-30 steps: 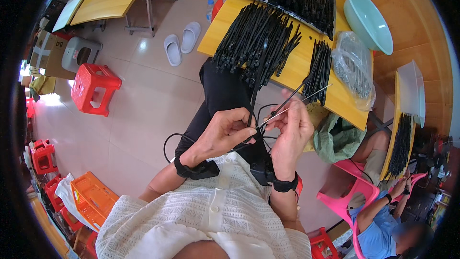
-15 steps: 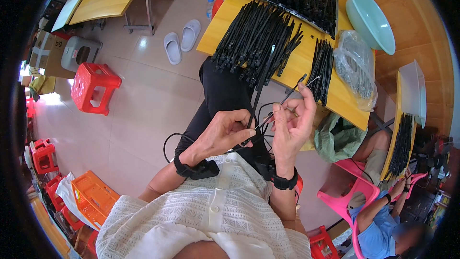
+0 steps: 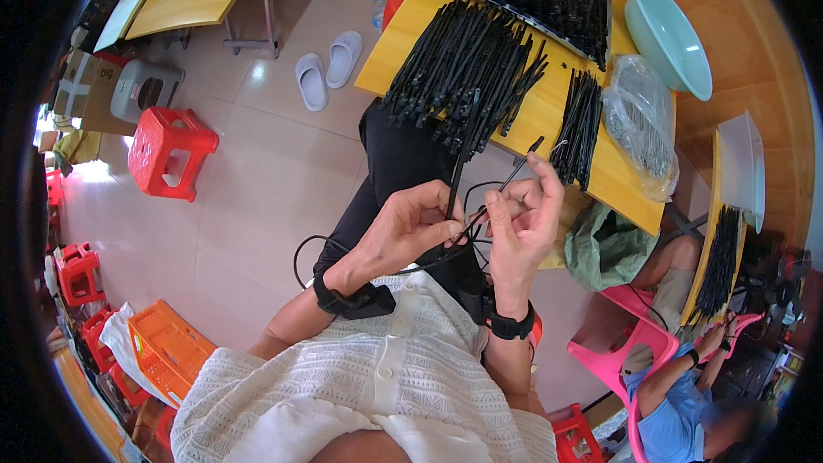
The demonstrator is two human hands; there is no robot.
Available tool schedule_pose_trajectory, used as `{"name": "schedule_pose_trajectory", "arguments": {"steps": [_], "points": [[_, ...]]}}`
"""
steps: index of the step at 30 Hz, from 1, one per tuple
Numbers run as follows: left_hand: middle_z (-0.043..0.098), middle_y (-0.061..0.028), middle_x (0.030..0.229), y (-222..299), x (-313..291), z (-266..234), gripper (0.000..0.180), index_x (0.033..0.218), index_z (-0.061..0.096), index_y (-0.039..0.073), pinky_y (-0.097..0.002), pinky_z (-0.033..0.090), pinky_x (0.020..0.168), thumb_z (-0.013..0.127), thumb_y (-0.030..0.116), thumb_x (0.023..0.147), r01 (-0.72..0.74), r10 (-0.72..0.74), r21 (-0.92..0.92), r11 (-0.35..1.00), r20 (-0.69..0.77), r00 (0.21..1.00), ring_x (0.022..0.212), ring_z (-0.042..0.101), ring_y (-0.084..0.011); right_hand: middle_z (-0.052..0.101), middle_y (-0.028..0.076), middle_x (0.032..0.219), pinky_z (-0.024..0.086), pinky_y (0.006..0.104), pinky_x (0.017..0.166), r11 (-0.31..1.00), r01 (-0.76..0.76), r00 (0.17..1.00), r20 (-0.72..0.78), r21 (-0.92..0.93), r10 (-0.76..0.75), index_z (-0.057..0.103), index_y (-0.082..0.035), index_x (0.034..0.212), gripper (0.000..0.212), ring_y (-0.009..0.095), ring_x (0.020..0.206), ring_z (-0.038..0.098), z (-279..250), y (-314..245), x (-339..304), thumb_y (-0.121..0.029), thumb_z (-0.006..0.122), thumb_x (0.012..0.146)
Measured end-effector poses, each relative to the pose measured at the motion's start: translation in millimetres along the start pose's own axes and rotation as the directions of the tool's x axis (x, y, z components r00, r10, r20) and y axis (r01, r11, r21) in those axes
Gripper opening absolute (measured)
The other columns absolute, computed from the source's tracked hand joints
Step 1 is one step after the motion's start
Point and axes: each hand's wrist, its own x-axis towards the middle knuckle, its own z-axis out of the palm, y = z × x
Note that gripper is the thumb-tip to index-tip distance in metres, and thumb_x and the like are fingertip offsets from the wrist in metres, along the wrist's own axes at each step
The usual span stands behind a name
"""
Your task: Preparing and sorting black plastic cable ties.
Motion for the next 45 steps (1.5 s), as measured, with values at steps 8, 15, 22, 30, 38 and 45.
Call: {"name": "schedule_pose_trajectory", "arguments": {"steps": [8,15,22,30,38,45], "points": [[0.054,-0.0037,0.079,1,-1,-1,0.010,0.079,0.046,-0.001,-0.0207,0.045,0.060,0.054,-0.007,0.081,0.072,-0.073,-0.045,0.996,-0.037,0.997,0.069,0.055,-0.0076,0.048,0.001,0.072,0.041,0.0166,0.054,0.999,-0.037,0.998,0.049,0.024,0.036,0.036,-0.003,0.126,0.054,0.004,0.061,0.047,2,-2,-5,0.007,0.059,0.078],[0.054,-0.0021,0.077,1,-2,1,0.009,0.081,0.048,-0.001,-0.0189,0.044,0.059,0.055,-0.008,0.078,0.028,-0.018,0.144,0.989,-0.074,0.997,0.069,0.053,-0.0041,0.047,0.000,0.069,0.039,0.0155,0.055,0.999,-0.043,0.997,0.059,0.010,0.043,0.038,-0.003,0.125,0.051,0.004,0.061,0.046,2,-1,-6,0.008,0.058,0.079],[0.054,-0.0018,0.075,3,-1,4,0.009,0.081,0.048,-0.001,-0.0194,0.044,0.056,0.053,-0.008,0.077,0.071,-0.050,0.237,0.969,-0.092,0.995,0.067,0.052,-0.0036,0.047,0.000,0.068,0.038,0.0156,0.053,0.993,0.063,0.991,0.122,-0.103,-0.050,0.037,-0.002,0.129,0.056,0.003,0.058,0.045,6,5,-4,0.008,0.058,0.079],[0.052,-0.0021,0.081,-16,1,-3,0.016,0.089,0.046,0.000,-0.0210,0.046,0.060,0.052,-0.010,0.077,0.002,0.002,0.025,1.000,-0.150,0.989,0.068,0.054,-0.0070,0.050,0.002,0.074,0.040,0.0173,0.049,0.991,-0.039,0.999,-0.034,-0.127,0.034,0.027,-0.001,0.135,0.060,0.004,0.056,0.048,16,-4,-1,0.003,0.055,0.082],[0.047,-0.0026,0.092,0,8,-6,0.019,0.085,0.043,0.004,-0.0201,0.046,0.065,0.058,-0.006,0.078,-0.056,0.031,-0.090,0.994,-0.255,0.966,0.077,0.054,-0.0077,0.057,0.014,0.080,0.047,0.0311,0.056,0.805,0.093,0.938,0.323,-0.586,0.126,0.047,0.000,0.123,0.056,0.023,0.063,0.058,8,-7,-30,-0.005,0.070,0.072],[0.045,-0.0072,0.100,10,17,4,0.058,0.127,0.040,0.003,-0.0217,0.051,0.069,0.065,-0.004,0.075,0.008,0.020,0.212,0.977,-0.129,0.991,0.085,0.056,-0.0135,0.058,0.020,0.082,0.047,0.0378,0.060,0.703,0.169,0.979,0.202,-0.690,-0.037,0.050,0.002,0.118,0.042,0.034,0.071,0.060,-14,-3,-15,-0.003,0.059,0.078]]}}
